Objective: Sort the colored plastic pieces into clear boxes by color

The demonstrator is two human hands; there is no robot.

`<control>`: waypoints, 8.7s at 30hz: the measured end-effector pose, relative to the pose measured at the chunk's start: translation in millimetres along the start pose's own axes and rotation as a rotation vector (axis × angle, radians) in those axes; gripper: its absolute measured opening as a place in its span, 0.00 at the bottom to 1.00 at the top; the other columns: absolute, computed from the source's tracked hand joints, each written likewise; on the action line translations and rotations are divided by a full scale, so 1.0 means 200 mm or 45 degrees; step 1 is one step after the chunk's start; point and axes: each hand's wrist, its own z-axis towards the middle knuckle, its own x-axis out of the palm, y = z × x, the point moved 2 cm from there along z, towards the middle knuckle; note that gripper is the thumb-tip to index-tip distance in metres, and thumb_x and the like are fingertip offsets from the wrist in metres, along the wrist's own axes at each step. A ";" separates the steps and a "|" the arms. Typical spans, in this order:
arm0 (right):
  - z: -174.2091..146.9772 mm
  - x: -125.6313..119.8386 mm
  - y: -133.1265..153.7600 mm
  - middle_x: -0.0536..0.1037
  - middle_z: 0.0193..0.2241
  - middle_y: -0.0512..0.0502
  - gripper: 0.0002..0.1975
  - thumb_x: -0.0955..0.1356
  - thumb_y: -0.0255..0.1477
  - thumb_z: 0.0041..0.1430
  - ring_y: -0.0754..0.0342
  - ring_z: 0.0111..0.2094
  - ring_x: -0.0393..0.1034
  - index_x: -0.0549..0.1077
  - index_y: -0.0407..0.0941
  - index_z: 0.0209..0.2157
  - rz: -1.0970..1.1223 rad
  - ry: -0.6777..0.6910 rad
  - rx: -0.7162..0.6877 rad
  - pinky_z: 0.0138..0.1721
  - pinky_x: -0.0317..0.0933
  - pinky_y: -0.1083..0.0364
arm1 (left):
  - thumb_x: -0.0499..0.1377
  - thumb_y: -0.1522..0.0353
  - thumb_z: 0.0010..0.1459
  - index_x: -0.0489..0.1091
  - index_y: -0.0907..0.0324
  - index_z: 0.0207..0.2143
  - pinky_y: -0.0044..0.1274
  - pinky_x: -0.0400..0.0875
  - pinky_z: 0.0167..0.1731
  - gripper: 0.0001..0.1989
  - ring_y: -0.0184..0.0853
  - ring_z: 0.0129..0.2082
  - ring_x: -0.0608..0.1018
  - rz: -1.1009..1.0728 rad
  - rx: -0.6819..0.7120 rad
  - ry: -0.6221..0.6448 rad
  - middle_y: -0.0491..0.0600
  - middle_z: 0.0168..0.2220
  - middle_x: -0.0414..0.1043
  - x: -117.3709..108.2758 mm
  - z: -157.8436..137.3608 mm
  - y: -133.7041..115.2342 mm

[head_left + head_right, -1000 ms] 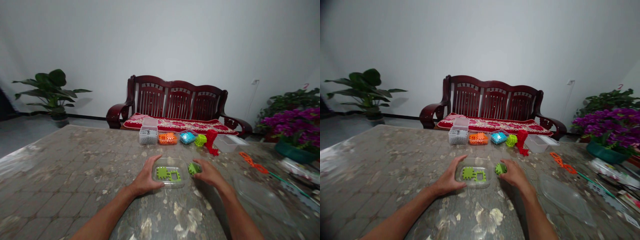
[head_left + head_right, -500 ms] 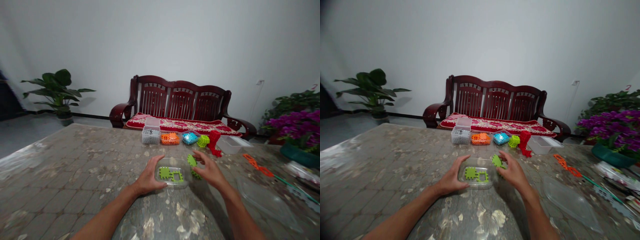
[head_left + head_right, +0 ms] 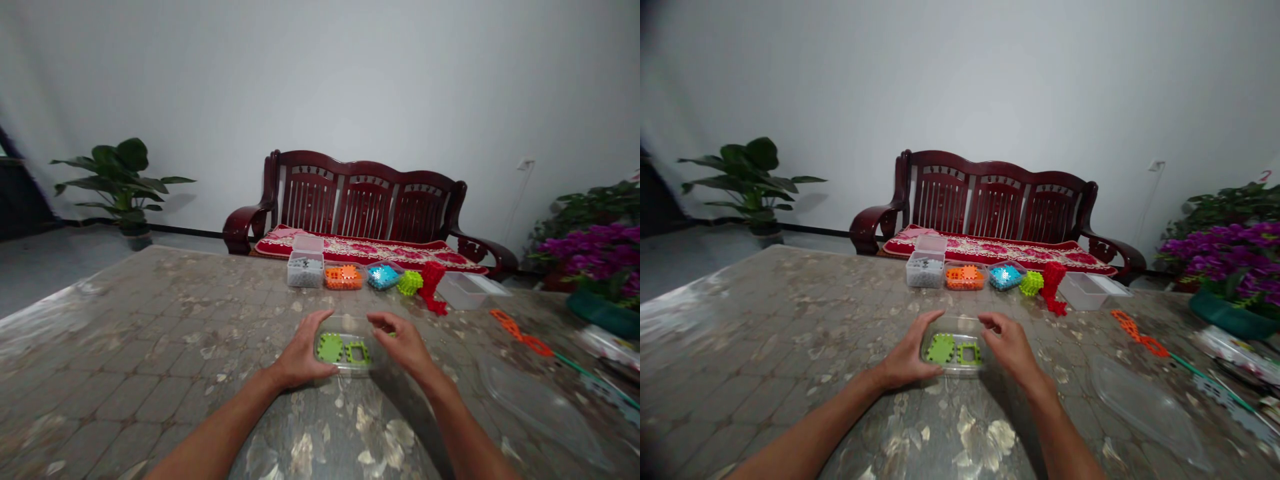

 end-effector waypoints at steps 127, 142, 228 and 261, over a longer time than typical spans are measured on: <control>0.59 -0.24 -0.62 0.80 0.49 0.29 0.20 0.68 0.37 0.66 0.39 0.54 0.76 0.65 0.41 0.53 -0.845 -0.571 0.954 0.49 0.68 0.47 | 0.68 0.71 0.40 0.60 0.53 0.66 0.50 0.57 0.68 0.48 0.58 0.68 0.64 -0.008 -0.128 -0.004 0.58 0.67 0.60 0.02 -0.02 0.02; 0.56 -0.24 -0.61 0.80 0.48 0.29 0.18 0.68 0.36 0.67 0.39 0.52 0.77 0.65 0.41 0.53 -0.871 -0.563 0.923 0.47 0.69 0.48 | 0.68 0.71 0.41 0.60 0.54 0.66 0.49 0.56 0.69 0.48 0.57 0.69 0.63 -0.039 -0.134 -0.005 0.57 0.68 0.60 0.01 -0.03 0.01; -0.09 -0.06 0.08 0.79 0.52 0.41 0.28 0.71 0.31 0.51 0.44 0.53 0.73 0.75 0.46 0.56 -0.392 0.036 0.024 0.56 0.65 0.47 | 0.70 0.69 0.42 0.56 0.57 0.67 0.47 0.53 0.69 0.49 0.54 0.68 0.62 -0.135 -0.102 0.019 0.58 0.67 0.58 -0.08 -0.08 0.00; 0.01 -0.25 -0.13 0.83 0.46 0.40 0.26 0.68 0.33 0.46 0.43 0.45 0.77 0.81 0.44 0.49 -0.151 -0.110 0.159 0.41 0.70 0.50 | 0.70 0.70 0.41 0.58 0.55 0.66 0.45 0.57 0.68 0.49 0.53 0.65 0.65 -0.129 -0.138 -0.029 0.56 0.65 0.61 -0.12 -0.08 0.01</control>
